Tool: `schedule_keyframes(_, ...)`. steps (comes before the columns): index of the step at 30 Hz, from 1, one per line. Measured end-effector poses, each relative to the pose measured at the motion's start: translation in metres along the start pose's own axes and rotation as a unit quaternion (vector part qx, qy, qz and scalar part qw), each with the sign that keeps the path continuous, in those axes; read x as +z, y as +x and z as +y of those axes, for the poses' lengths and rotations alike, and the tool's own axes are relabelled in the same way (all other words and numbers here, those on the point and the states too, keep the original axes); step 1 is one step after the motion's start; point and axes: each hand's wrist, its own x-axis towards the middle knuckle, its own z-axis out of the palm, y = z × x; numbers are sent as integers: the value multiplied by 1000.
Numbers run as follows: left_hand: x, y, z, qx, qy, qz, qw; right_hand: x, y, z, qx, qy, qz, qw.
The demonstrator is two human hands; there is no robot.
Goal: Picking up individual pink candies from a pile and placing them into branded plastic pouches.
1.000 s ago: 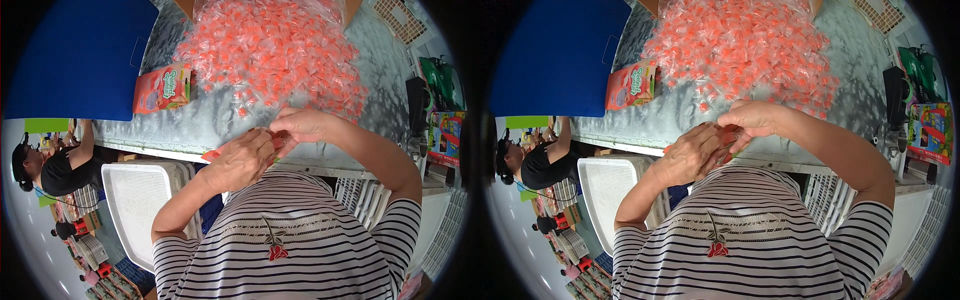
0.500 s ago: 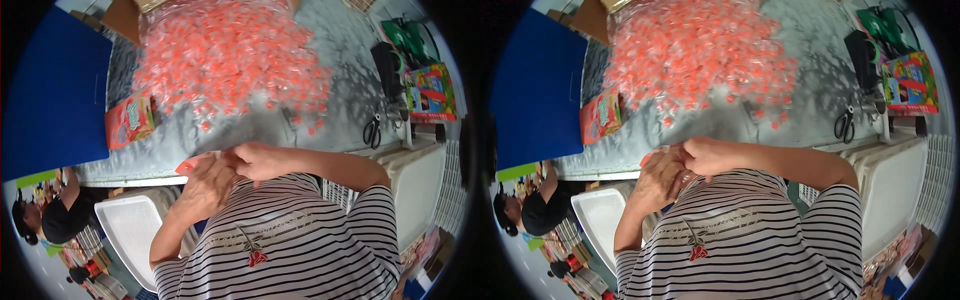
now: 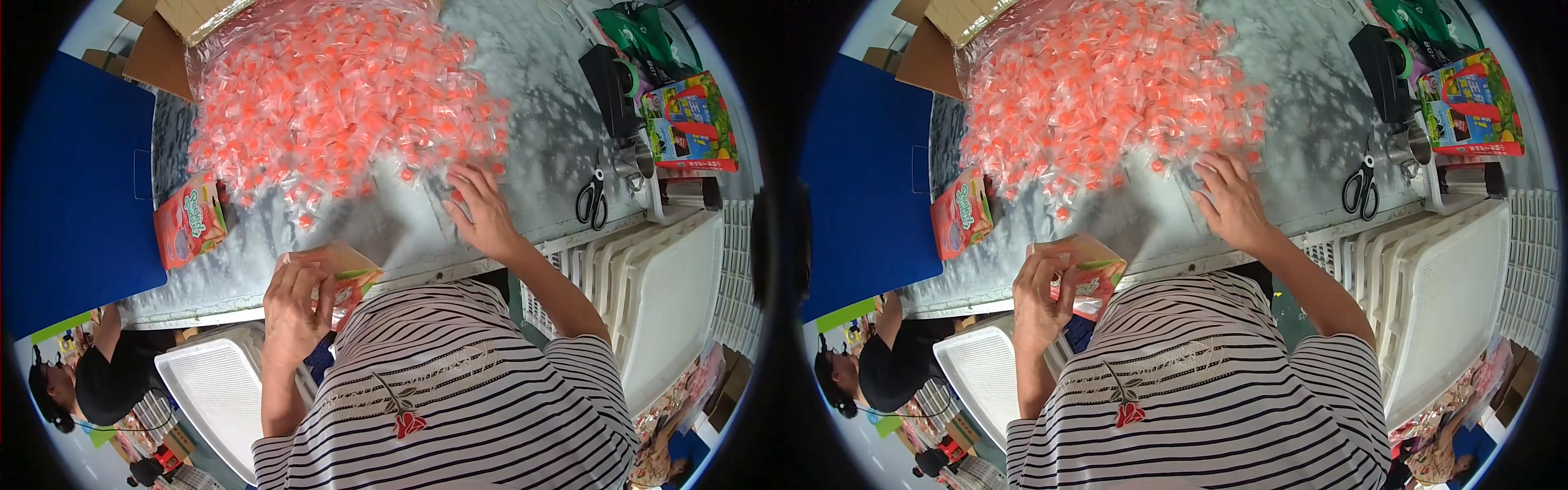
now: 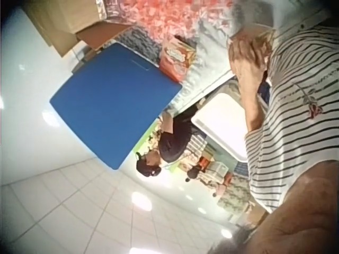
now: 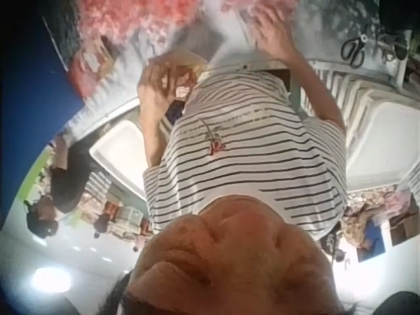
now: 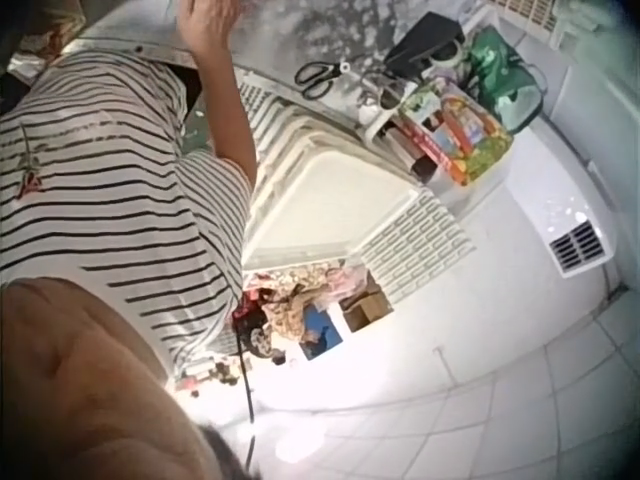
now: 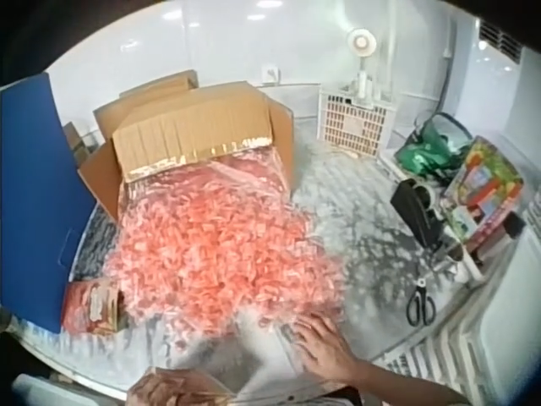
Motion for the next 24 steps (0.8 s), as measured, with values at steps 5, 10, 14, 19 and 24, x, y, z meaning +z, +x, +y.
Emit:
schedule_keyframes(5, 6, -2, -1, 6, 22, 6, 1000, 10, -22, 6, -30, -87, -38, 995)
schedule_keyframes(10, 6, -6, -1, -42, -4, -5, 999, -8, -26, 16, -36, 2, -29, 999)
schedule_keyframes(14, 9, -7, -4, -43, -11, -3, 999, -12, -25, 31, 11, -44, 21, 999)
schedule_keyframes(19, 11, -5, -3, -32, -20, 1, 999, 0, -29, 12, 20, -48, -51, 997)
schedule_keyframes(24, 8, -5, -2, -30, -18, -11, 999, 16, -16, 5, -26, -112, -59, 992)
